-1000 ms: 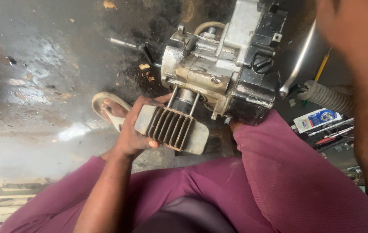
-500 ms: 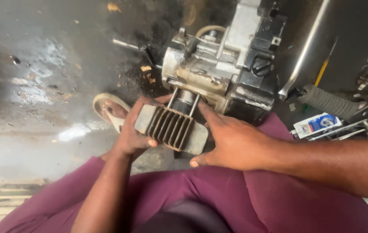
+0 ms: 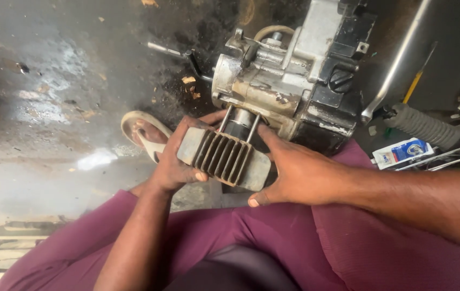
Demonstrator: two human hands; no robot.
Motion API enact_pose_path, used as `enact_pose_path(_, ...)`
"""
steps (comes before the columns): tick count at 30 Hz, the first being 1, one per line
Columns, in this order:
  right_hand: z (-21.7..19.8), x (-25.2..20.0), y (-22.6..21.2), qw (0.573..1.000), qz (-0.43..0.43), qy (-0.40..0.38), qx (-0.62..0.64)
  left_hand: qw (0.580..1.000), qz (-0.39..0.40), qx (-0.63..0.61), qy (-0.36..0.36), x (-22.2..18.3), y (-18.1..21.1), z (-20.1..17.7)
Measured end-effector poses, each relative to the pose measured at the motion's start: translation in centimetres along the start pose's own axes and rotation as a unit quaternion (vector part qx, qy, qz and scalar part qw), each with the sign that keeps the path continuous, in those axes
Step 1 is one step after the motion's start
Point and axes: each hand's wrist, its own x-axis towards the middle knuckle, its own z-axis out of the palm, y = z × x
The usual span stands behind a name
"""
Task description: The person holds a cylinder block, turns it over, and slides it onto the piston and studs of an engine crankcase. They push the block into place and then use a screwdriver to adjust a component on the engine.
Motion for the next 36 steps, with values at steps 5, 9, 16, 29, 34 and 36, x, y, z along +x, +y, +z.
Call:
enact_pose_path(5, -0.2, -0.3, 0.3, 1.0, -0.026, 0.01, 0.008, 1.0, -0.003, -0.007, -0.002, 0.0, -0.3, 0.2)
enact_pose_path(9, -0.6, -0.6, 0.4, 1.0, 0.024, -0.018, -0.003, 1.0, 0.006, 0.006, 0.013, -0.1, -0.8, 0.2)
enact_pose_path(16, -1.1, -1.3, 0.9, 0.999, -0.026, -0.006, 0.035, 0.999, 0.031, 0.029, 0.01, -0.2, -0.9, 0.8)
enact_pose_path(29, -1.4, -1.8, 3.3, 0.996, -0.087, -0.017, -0.011, 0.986, 0.031, 0.163, 0.009, -0.5, 0.7, 2.7)
enact_pose_path(34, -0.6, -0.9, 4.7, 0.996, -0.062, -0.027, -0.056, 0.989, -0.002, 0.147, 0.011, -1.1, 0.4, 2.7)
enact_pose_path(36, -0.4, -0.8, 5.4, 0.979, -0.2, 0.014, -0.027, 0.982, 0.023, 0.183, 0.032, -1.1, 0.3, 2.9)
